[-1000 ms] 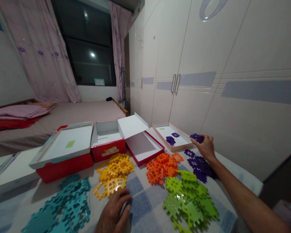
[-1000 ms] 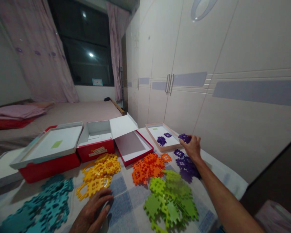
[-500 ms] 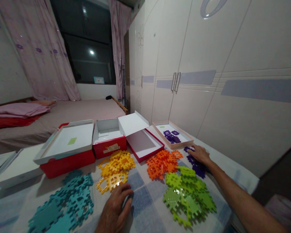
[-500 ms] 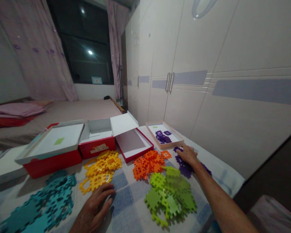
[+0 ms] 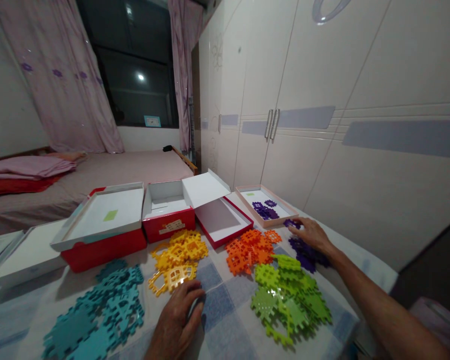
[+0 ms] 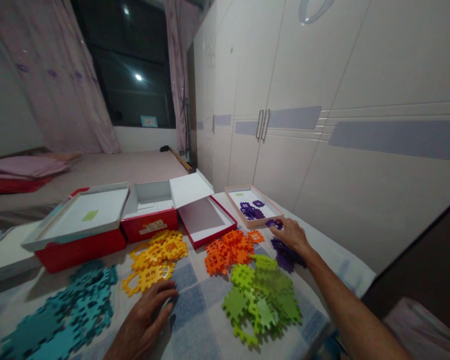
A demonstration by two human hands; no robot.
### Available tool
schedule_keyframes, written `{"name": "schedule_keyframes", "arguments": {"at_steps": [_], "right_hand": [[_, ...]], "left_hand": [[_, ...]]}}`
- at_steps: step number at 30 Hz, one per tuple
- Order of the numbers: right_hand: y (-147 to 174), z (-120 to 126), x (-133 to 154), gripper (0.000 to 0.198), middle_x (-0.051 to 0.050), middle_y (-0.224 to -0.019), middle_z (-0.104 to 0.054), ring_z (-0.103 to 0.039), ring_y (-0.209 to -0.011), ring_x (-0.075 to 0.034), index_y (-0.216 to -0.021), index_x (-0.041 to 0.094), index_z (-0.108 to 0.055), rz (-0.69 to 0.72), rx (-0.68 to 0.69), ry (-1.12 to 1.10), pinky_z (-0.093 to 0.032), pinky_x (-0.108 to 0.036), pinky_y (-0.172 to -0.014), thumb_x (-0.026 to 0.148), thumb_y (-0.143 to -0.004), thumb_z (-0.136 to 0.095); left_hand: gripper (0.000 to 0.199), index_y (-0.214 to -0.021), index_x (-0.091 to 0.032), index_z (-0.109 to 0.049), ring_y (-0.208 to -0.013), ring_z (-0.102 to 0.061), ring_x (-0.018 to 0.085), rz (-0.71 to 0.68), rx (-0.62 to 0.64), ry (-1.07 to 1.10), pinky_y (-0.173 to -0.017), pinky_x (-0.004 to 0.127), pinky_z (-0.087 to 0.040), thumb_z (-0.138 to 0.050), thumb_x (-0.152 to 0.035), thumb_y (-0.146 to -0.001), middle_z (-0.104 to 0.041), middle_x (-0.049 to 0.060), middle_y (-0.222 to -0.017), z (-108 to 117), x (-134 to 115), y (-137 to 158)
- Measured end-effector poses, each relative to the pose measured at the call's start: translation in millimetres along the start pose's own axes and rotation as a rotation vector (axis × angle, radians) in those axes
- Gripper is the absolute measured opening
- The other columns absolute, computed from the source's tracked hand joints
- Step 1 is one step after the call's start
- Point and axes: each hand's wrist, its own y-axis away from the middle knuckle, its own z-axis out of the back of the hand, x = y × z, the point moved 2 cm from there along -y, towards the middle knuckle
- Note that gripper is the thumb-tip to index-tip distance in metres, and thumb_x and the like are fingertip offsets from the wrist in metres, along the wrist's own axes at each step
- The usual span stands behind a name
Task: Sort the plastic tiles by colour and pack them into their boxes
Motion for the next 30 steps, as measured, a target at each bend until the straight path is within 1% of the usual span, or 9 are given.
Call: {"name": "schedule_keyframes", "arguments": {"at_steps": [3,5,7,9,11,15,18,24,30], "right_hand": [[-27,9,18,0.048,-0.013,-0.109,-0.063,-0.058,-0.100,-0.024,-0.118,0.013,-0.057,0.004,-0.098,-0.108,-0.043,-0.033,-0.088,0.044,-0.082,-0.050],[-38,12,28,0.055,-0.018,-0.122,-0.055,-0.053,-0.110,-0.026,-0.128,0.011,-0.048,-0.031,-0.202,-0.094,-0.041,-0.037,-0.092,0.046,-0.085,-0.045],[-37,12,30,0.058,-0.020,-0.131,-0.047,-0.047,-0.117,-0.030,-0.133,0.012,-0.042,-0.078,-0.254,-0.056,-0.038,-0.044,-0.094,0.047,-0.086,-0.042],[-22,7,22,0.058,-0.019,-0.134,-0.045,-0.044,-0.120,-0.033,-0.134,0.015,-0.041,-0.127,-0.200,0.001,-0.036,-0.052,-0.095,0.049,-0.087,-0.039],[2,-1,7,0.062,-0.018,-0.138,-0.042,-0.041,-0.123,-0.035,-0.135,0.018,-0.041,-0.171,-0.091,0.058,-0.033,-0.057,-0.095,0.056,-0.087,-0.035],[47,-16,-27,0.083,-0.019,-0.147,-0.030,-0.033,-0.129,-0.041,-0.139,0.021,-0.037,-0.269,0.086,0.120,-0.031,-0.064,-0.093,0.075,-0.077,-0.034],[63,-23,-35,0.089,-0.019,-0.147,-0.030,-0.032,-0.130,-0.041,-0.141,0.022,-0.035,-0.281,0.161,0.156,-0.033,-0.065,-0.091,0.078,-0.072,-0.037],[67,-27,-23,0.070,-0.015,-0.135,-0.046,-0.043,-0.120,-0.036,-0.134,0.024,-0.044,-0.171,0.107,0.205,-0.036,-0.059,-0.089,0.066,-0.078,-0.039],[70,-22,-18,0.061,-0.015,-0.130,-0.049,-0.047,-0.115,-0.035,-0.131,0.024,-0.048,-0.166,0.060,0.209,-0.038,-0.055,-0.086,0.058,-0.080,-0.043]], "left_hand": [[0.026,-0.096,-0.023,-0.070,-0.102,-0.064,0.020,0.006,-0.004,0.007,-0.087,0.031,-0.054,-0.049,-0.034,-0.086,-0.067,0.007,-0.109,0,1,0],[0.026,-0.096,-0.023,-0.070,-0.102,-0.064,0.021,0.011,-0.007,0.013,-0.088,0.031,-0.053,-0.049,-0.034,-0.086,-0.067,0.007,-0.110,0,0,0],[0.026,-0.096,-0.022,-0.070,-0.102,-0.064,0.021,0.013,-0.006,0.021,-0.088,0.031,-0.053,-0.049,-0.034,-0.086,-0.067,0.007,-0.110,1,-1,0],[0.026,-0.095,-0.022,-0.071,-0.101,-0.064,0.021,0.009,-0.008,0.030,-0.087,0.032,-0.054,-0.049,-0.033,-0.086,-0.067,0.008,-0.109,2,-2,0],[0.025,-0.095,-0.022,-0.071,-0.102,-0.064,0.021,0.013,-0.002,0.034,-0.087,0.032,-0.054,-0.050,-0.033,-0.086,-0.067,0.008,-0.109,3,-3,-1],[0.026,-0.096,-0.022,-0.071,-0.102,-0.063,0.021,0.032,0.005,0.036,-0.089,0.033,-0.053,-0.050,-0.033,-0.086,-0.066,0.007,-0.110,3,-3,-1],[0.026,-0.097,-0.022,-0.071,-0.104,-0.063,0.021,0.036,0.014,0.046,-0.090,0.032,-0.052,-0.050,-0.033,-0.086,-0.066,0.007,-0.111,3,-3,0],[0.026,-0.098,-0.022,-0.070,-0.105,-0.062,0.021,0.048,0.024,0.047,-0.091,0.034,-0.052,-0.050,-0.033,-0.086,-0.065,0.008,-0.113,2,-1,1],[0.026,-0.099,-0.022,-0.070,-0.106,-0.062,0.022,0.058,0.021,0.044,-0.091,0.033,-0.052,-0.050,-0.033,-0.086,-0.065,0.007,-0.114,2,-2,0]]}}
